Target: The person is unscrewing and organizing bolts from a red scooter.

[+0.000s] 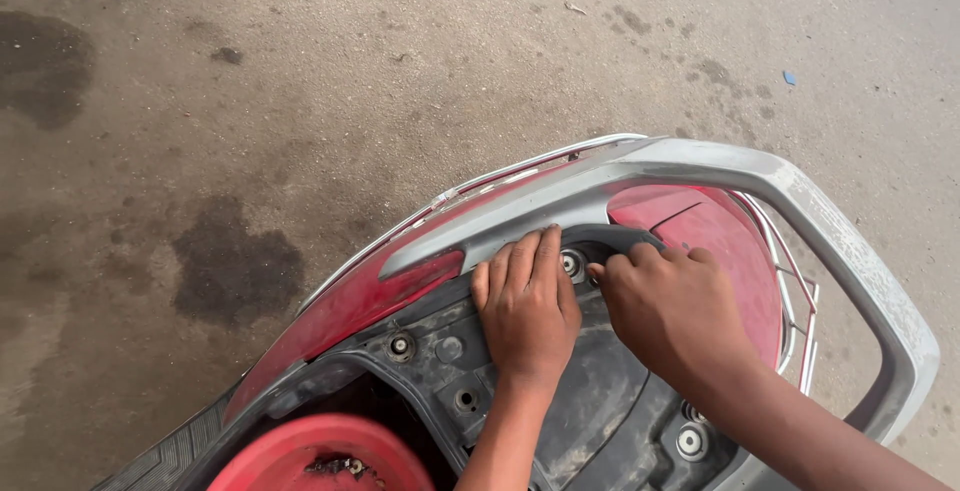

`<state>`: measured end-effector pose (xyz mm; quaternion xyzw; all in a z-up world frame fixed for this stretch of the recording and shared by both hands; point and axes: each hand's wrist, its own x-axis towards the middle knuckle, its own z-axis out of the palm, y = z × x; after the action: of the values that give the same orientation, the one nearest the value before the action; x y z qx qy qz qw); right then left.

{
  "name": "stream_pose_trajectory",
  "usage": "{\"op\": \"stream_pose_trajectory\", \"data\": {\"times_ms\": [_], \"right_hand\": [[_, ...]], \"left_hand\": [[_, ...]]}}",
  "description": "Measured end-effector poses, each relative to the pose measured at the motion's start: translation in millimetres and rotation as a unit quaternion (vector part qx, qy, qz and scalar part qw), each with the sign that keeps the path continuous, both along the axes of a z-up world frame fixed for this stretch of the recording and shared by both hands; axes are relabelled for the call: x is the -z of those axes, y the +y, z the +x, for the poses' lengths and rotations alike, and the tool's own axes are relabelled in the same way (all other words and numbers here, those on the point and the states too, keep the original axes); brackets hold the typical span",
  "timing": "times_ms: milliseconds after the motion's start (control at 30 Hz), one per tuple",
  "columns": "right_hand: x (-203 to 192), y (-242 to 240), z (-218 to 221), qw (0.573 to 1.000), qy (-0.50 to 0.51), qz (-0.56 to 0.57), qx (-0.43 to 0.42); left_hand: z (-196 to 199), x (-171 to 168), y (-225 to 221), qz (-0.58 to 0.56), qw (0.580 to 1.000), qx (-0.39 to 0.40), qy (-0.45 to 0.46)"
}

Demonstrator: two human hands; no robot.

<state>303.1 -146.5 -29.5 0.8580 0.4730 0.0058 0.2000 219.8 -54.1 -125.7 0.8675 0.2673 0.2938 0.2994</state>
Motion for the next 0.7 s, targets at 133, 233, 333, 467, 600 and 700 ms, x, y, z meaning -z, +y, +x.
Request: {"op": "stream_pose_trajectory", "data": {"times_ms": [133,233,333,467,600,700], "right_hand": [[-27.5,-8.5,4.6,0.997,0.056,0.027,0.052],[-24.6,-21.7,17.4,0.979,0.128,0.153,-0.040],[-6.2,-23.1,22.9,0.966,0.170,0.169,-0.102],[-2.7,-20.8,17.8,0.973,0.179,0.123,-0.077],[4.7,-23.9,18.2,0.974,0.148,0.146,-0.090],[9.2,-33.9,13.7,0.974,0.139,0.158,-0.086]], "left_hand": [[1.2,-1.2,-1.3,-0.005,1.000,0.001,0.007],[-0.3,-3.4,-0.9,-0.007,1.000,0.000,0.008],[2.8,-0.6,-0.6,-0.010,1.000,-0.001,0.003],[-0.5,-1.2,-3.8,-0.014,1.000,-0.002,0.013],[0.6,-1.6,-0.7,-0.015,1.000,-0.006,0.004],[-1.6,-2.3,-1.8,-0.027,1.000,-0.004,0.001]]}}
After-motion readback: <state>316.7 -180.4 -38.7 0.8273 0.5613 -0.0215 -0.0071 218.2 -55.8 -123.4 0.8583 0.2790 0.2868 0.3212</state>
